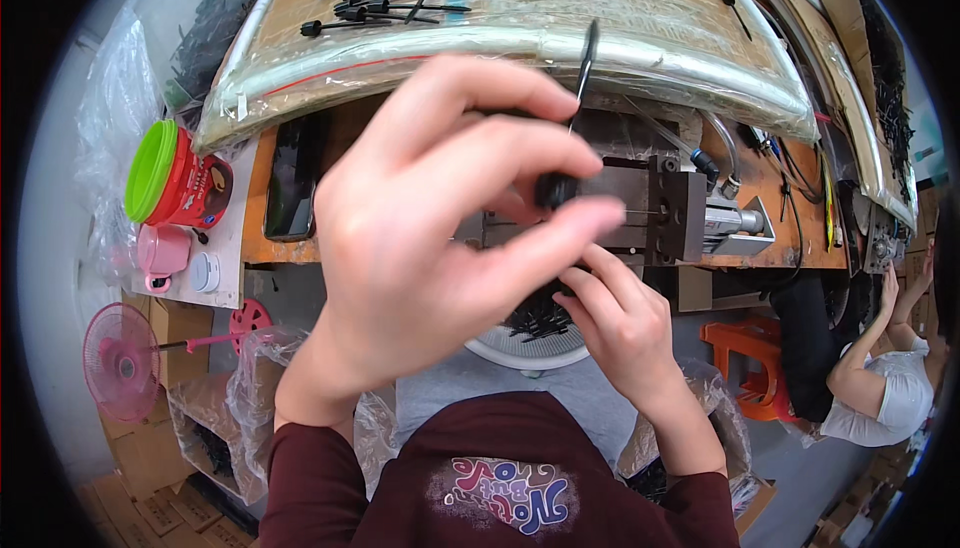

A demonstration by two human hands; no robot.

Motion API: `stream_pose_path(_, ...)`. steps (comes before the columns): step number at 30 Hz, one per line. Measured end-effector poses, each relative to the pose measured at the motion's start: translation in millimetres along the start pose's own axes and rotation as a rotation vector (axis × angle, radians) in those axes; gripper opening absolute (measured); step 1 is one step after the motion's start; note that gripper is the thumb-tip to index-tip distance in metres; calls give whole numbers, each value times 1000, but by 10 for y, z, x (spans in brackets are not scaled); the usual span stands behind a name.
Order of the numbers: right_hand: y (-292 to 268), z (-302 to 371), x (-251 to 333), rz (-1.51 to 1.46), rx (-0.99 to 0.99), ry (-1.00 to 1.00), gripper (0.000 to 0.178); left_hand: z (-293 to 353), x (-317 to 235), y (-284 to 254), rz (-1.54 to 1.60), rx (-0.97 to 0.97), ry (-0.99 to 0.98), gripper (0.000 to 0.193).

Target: Assembling small black plastic components using a workbench machine.

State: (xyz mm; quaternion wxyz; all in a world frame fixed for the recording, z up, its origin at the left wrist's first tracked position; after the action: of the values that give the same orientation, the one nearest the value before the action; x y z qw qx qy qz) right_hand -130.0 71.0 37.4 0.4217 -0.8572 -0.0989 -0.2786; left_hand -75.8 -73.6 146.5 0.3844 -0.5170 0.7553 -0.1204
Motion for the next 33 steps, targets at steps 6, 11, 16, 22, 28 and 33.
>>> stream_pose_path(6, 17, -108, -31, 158, 21, -54, 19, 379, 64, 60, 86, 119, -94, 38)
stream_pose_path(11, 43, -100, -26, 199, 6, -34, 18, 578, 77, 135, 126, 142, -144, 39)
stream_pose_path(16, 41, -111, -2, 226, 26, 1, 21, 743, 63, 220, 147, 151, -138, 40)
stream_pose_path(22, -20, -131, -9, 183, 25, -50, 23, 816, 53, 312, 49, 124, -122, 42)
stream_pose_path(28, -521, -445, -88, -44, 201, -127, 32, 916, 17, 451, -50, 155, -60, 36)
stream_pose_path(33, -1397, -1120, -866, 280, -276, -41, 26, 1002, -47, 776, -261, 173, 32, 27)
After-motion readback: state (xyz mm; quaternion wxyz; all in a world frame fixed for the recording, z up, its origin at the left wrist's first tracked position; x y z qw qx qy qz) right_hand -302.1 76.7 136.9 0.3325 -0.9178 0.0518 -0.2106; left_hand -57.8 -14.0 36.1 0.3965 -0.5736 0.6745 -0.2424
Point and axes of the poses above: each hand's wrist, its own z-axis away from the middle knuckle, its own y-axis out of the palm, x = y × z, the point moved 7 cm from there along -z, towards the middle knuckle, and after that the axes turned 12 degrees about -z, right-handed, at the moved point
